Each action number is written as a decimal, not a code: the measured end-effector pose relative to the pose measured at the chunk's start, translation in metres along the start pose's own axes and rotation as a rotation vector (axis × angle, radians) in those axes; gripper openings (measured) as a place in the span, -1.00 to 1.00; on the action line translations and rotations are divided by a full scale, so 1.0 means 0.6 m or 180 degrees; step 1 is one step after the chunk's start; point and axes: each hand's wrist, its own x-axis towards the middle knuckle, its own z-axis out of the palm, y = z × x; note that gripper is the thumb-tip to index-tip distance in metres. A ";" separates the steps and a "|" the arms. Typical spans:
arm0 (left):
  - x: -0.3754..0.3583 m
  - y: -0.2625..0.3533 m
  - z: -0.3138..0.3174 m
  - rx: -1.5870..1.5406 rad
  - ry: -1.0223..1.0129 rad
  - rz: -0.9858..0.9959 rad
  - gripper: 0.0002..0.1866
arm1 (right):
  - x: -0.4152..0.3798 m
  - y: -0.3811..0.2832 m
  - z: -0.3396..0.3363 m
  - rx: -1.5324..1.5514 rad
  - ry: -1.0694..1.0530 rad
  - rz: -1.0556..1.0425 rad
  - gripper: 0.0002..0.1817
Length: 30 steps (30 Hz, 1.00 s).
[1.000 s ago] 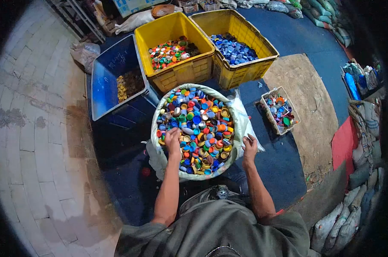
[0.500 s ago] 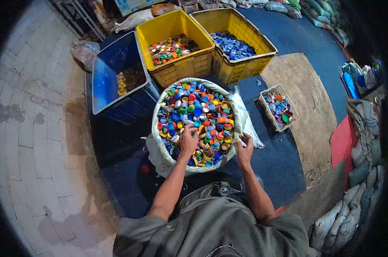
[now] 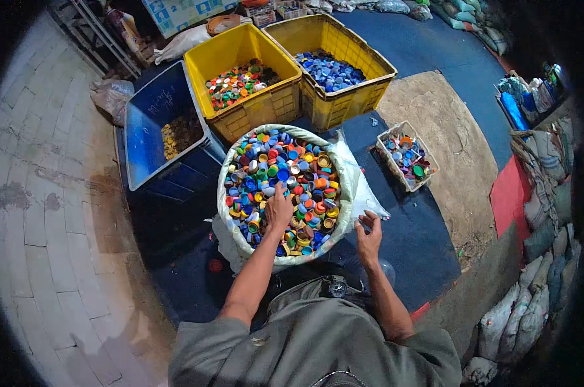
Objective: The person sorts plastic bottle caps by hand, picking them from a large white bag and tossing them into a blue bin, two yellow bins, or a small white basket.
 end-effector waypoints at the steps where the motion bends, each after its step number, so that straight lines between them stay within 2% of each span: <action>1: 0.004 -0.001 0.003 0.0004 0.0003 -0.0044 -0.50 | -0.001 0.000 0.000 -0.0009 -0.0011 -0.0003 -0.56; 6: 0.008 0.017 -0.014 0.0172 -0.0230 -0.0256 -0.52 | -0.003 0.003 0.004 0.0022 -0.0115 0.0019 -0.56; 15: 0.000 0.016 -0.030 -0.0204 0.0091 -0.0044 -0.71 | -0.006 0.002 0.018 -0.0076 -0.0301 -0.0042 -0.56; 18: -0.002 0.008 -0.025 -0.1071 0.0405 0.0014 -0.72 | -0.006 0.003 0.023 -0.0073 -0.0335 -0.0038 -0.56; 19: -0.010 0.013 -0.035 -0.1026 0.0497 0.0068 -0.73 | -0.005 0.004 0.024 -0.0069 -0.0365 -0.0050 -0.56; 22: -0.024 0.009 -0.050 -0.2361 0.0449 -0.0429 -0.75 | -0.003 -0.002 0.030 -0.0073 -0.0469 -0.0050 -0.57; 24: -0.042 0.019 -0.081 -0.3630 0.0288 -0.1164 -0.73 | -0.004 -0.011 0.033 -0.0109 -0.0531 0.0015 -0.58; 26: -0.061 0.031 -0.118 -0.4601 0.0184 -0.1554 -0.74 | -0.004 -0.006 0.040 -0.0128 -0.0587 -0.0006 -0.58; 27: -0.066 0.019 -0.121 -0.4886 0.0129 -0.1621 -0.80 | -0.004 -0.003 0.043 -0.0138 -0.0617 -0.0018 -0.58; 30: -0.086 -0.017 -0.137 -0.5785 -0.0032 -0.1592 -0.74 | -0.003 0.002 0.053 -0.0255 -0.0768 -0.0085 -0.58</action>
